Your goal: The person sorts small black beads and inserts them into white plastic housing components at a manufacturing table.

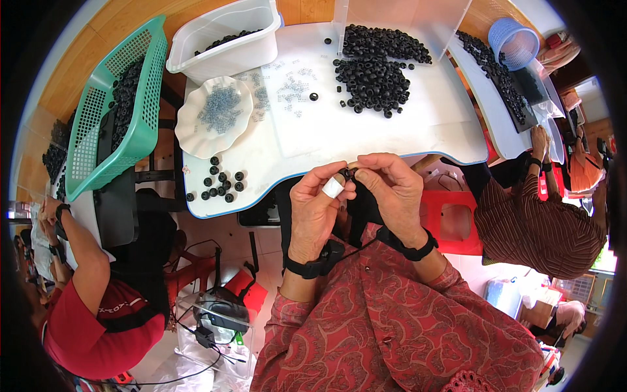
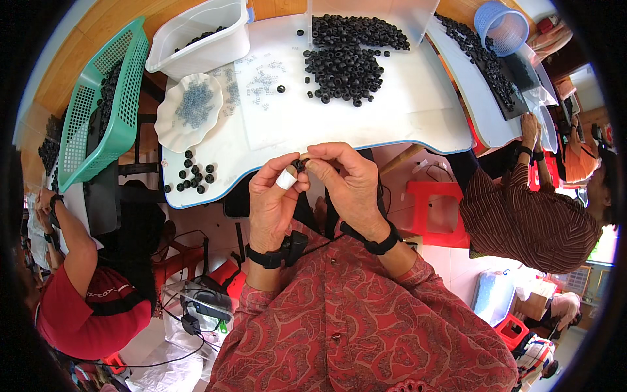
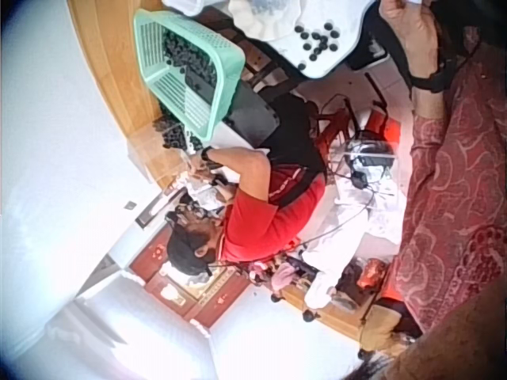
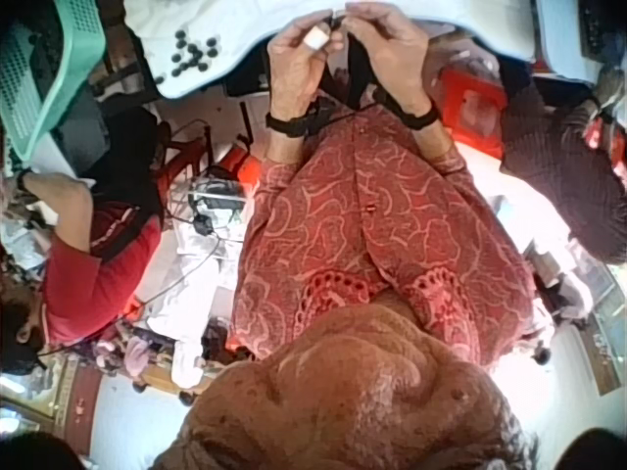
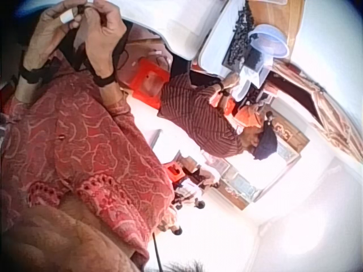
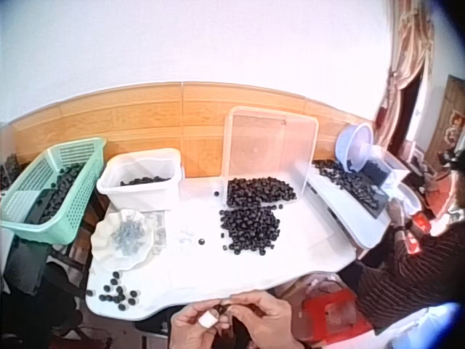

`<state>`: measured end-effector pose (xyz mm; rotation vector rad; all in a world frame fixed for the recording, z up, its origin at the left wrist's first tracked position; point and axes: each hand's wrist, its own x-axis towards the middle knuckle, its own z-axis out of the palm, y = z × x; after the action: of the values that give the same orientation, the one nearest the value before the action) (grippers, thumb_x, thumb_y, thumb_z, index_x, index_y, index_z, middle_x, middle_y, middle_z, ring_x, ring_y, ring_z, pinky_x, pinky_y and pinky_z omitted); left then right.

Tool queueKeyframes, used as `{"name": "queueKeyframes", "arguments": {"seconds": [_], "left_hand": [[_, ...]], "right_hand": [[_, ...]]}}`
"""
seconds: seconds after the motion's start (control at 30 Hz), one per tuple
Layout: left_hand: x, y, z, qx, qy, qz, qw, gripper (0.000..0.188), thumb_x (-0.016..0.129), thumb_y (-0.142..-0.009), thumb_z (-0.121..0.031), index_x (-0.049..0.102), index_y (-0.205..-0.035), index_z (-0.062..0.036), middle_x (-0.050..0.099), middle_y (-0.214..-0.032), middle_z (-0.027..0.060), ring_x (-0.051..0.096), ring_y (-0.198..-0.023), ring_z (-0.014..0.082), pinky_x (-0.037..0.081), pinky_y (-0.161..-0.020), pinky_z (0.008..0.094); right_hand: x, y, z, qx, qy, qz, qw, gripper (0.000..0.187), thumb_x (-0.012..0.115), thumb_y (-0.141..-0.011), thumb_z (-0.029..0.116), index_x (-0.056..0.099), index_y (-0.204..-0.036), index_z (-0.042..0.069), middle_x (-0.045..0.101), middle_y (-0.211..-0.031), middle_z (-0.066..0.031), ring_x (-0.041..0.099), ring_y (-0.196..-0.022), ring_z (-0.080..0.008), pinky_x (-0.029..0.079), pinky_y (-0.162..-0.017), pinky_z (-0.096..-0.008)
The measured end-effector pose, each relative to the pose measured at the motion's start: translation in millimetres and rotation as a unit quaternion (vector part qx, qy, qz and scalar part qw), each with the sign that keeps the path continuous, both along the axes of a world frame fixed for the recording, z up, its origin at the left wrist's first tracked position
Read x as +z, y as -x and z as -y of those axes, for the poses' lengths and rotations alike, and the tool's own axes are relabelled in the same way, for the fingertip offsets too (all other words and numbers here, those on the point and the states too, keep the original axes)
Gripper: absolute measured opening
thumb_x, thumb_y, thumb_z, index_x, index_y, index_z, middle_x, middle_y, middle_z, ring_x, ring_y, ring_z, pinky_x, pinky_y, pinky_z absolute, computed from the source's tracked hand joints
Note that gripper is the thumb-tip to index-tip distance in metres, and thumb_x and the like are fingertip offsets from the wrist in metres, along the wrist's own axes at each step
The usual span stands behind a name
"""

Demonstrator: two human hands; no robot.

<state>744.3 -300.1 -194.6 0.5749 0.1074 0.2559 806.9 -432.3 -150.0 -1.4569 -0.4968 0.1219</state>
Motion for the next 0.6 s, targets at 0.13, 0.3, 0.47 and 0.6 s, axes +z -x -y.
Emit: {"name": "queueKeyframes", "arguments": {"seconds": [0.13, 0.3, 0.47, 0.6], "left_hand": [[1.4, 0.3, 0.5, 0.001, 0.004, 0.000, 1.000, 0.026, 0.064, -0.098, -0.001, 0.065, -0.123, 0.0061, 0.069, -0.096, 0.0089, 0.071, -0.087, 0.0169, 0.062, -0.078, 0.0285], [1.7, 0.7, 0.7, 0.006, 0.003, -0.002, 1.000, 0.026, 0.064, -0.098, -0.001, 0.065, -0.123, 0.0061, 0.069, -0.097, 0.0089, 0.071, -0.087, 0.0166, 0.062, -0.078, 0.0282], [2.6, 1.1, 1.3, 0.013, 0.001, -0.003, 1.000, 0.026, 0.064, -0.098, -0.001, 0.066, -0.123, 0.0056, 0.068, -0.096, 0.0084, 0.070, -0.087, 0.0163, 0.061, -0.078, 0.0277], [2.7, 2.0, 1.2, 0.022, -0.015, -0.006, 1.000, 0.026, 0.065, -0.097, 0.000, 0.067, -0.123, 0.0047, 0.068, -0.098, 0.0082, 0.069, -0.086, 0.0155, 0.060, -0.078, 0.0273]], "right_hand": [[1.1, 0.8, -0.3, -0.002, 0.002, 0.000, 1.000, 0.019, 0.067, -0.094, -0.007, 0.067, -0.112, -0.002, 0.074, -0.104, -0.0086, 0.071, -0.095, -0.0130, 0.058, -0.085, -0.0251], [5.6, 2.0, -1.3, -0.013, 0.036, 0.028, 0.999, 0.018, 0.068, -0.093, -0.006, 0.068, -0.111, -0.002, 0.074, -0.102, -0.0076, 0.071, -0.093, -0.0119, 0.057, -0.082, -0.0242], [2.4, 0.6, -2.7, -0.029, 0.063, 0.087, 0.994, 0.019, 0.069, -0.091, -0.007, 0.069, -0.109, -0.001, 0.073, -0.097, -0.0074, 0.070, -0.087, -0.0112, 0.057, -0.077, -0.0238], [0.3, 0.3, -4.1, -0.043, 0.085, 0.157, 0.983, 0.019, 0.069, -0.090, -0.008, 0.069, -0.107, -0.001, 0.071, -0.091, -0.0085, 0.069, -0.081, -0.0123, 0.055, -0.071, -0.0245]]}}
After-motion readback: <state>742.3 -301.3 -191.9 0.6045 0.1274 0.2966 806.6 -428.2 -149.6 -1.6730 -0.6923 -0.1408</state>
